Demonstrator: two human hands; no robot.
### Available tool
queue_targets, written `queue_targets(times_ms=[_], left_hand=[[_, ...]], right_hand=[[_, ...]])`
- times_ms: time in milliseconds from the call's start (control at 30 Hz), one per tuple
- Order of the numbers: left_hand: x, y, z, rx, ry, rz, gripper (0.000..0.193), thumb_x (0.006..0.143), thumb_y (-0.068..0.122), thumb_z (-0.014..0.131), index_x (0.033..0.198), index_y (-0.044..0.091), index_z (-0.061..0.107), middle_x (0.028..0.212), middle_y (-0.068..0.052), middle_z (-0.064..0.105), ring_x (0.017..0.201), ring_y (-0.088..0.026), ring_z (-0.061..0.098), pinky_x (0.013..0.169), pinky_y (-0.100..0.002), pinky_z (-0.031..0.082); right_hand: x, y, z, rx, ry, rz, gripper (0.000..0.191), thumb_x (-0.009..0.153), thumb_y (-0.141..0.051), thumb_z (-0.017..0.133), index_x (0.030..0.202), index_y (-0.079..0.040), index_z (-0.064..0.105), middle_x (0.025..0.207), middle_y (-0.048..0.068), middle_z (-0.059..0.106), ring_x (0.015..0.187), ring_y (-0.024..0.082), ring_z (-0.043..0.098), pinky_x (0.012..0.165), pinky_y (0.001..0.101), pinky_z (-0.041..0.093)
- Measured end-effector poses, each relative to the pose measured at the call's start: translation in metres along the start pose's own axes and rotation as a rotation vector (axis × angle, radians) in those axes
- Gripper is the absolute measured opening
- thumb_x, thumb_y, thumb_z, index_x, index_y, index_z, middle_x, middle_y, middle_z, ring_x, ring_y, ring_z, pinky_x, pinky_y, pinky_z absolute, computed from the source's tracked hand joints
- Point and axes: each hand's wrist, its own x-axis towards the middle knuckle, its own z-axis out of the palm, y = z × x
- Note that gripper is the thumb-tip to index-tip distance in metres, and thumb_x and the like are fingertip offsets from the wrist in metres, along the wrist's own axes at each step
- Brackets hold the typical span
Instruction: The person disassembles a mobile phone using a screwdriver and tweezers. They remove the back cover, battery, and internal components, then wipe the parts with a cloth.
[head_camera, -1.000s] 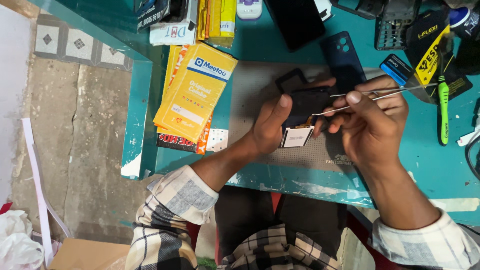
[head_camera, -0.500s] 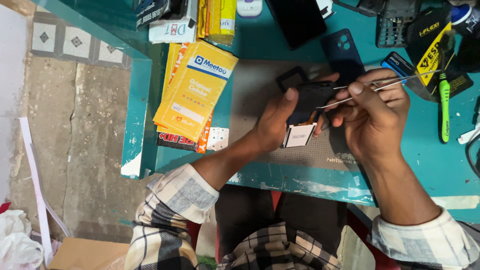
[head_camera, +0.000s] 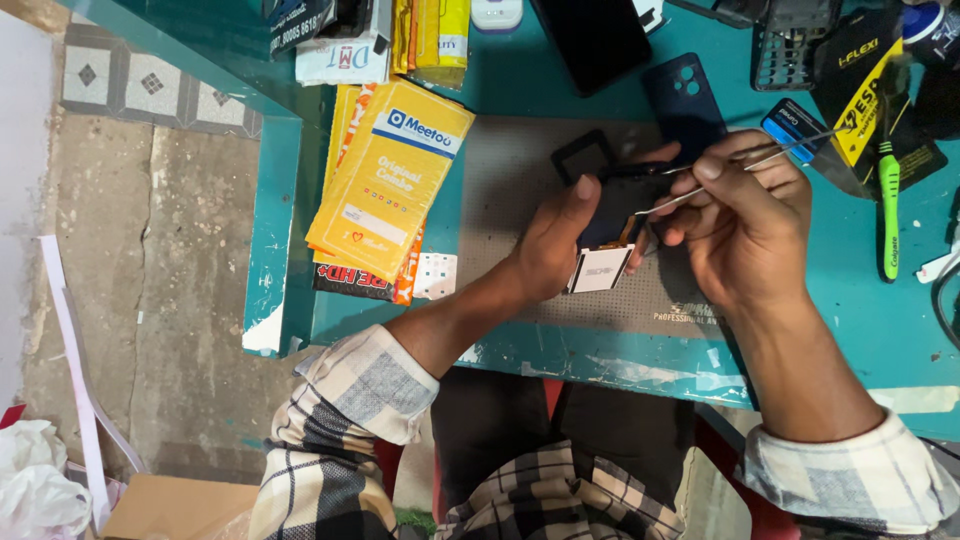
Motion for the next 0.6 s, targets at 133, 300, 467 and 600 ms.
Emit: queue_targets(times_ms=[133, 300, 467, 600], left_hand=[[0.005, -0.002, -0.002, -0.161, -0.04, 0.003, 0.088, 0.107, 0.069, 0.032, 0.168, 0.005, 0.026, 0.114, -0.011, 0.061, 0.082, -0.02, 0.065, 0.072, -0.034, 0.055], [0.006, -0.002, -0.009, -0.334, -0.061, -0.015, 0.086, 0.108, 0.068, 0.036, 0.166, 0.004, 0.023, 0.109, -0.012, 0.057, 0.079, -0.022, 0.064, 0.072, -0.036, 0.054], [0.0, 0.008, -0.013, -0.413, -0.092, 0.008, 0.081, 0.11, 0.062, 0.041, 0.163, 0.003, 0.024, 0.11, -0.011, 0.057, 0.079, -0.021, 0.063, 0.071, -0.036, 0.053], [-0.008, 0.016, -0.013, -0.479, -0.045, -0.023, 0.082, 0.108, 0.062, 0.041, 0.166, 0.007, 0.023, 0.111, -0.01, 0.057, 0.079, -0.021, 0.064, 0.07, -0.037, 0.053]], right_hand=[[0.002, -0.001, -0.001, -0.009, 0.003, 0.005, 0.007, 0.111, 0.002, 0.061, 0.107, 0.009, 0.059, 0.092, 0.022, 0.071, 0.081, 0.032, 0.075, 0.058, 0.0346, 0.061], [0.006, -0.023, -0.002, 0.038, 0.029, -0.024, 0.008, 0.112, -0.001, 0.062, 0.116, 0.005, 0.065, 0.092, 0.021, 0.072, 0.084, 0.03, 0.077, 0.067, 0.0379, 0.065], [-0.003, -0.058, 0.001, -0.961, 0.136, -0.064, 0.012, 0.111, -0.005, 0.07, 0.105, 0.005, 0.07, 0.077, 0.014, 0.068, 0.069, 0.024, 0.07, 0.056, 0.0313, 0.055], [-0.008, -0.057, 0.013, -1.501, 0.177, 0.137, 0.022, 0.1, -0.017, 0.078, 0.096, 0.004, 0.071, 0.07, 0.012, 0.069, 0.058, 0.021, 0.066, 0.049, 0.0312, 0.047]])
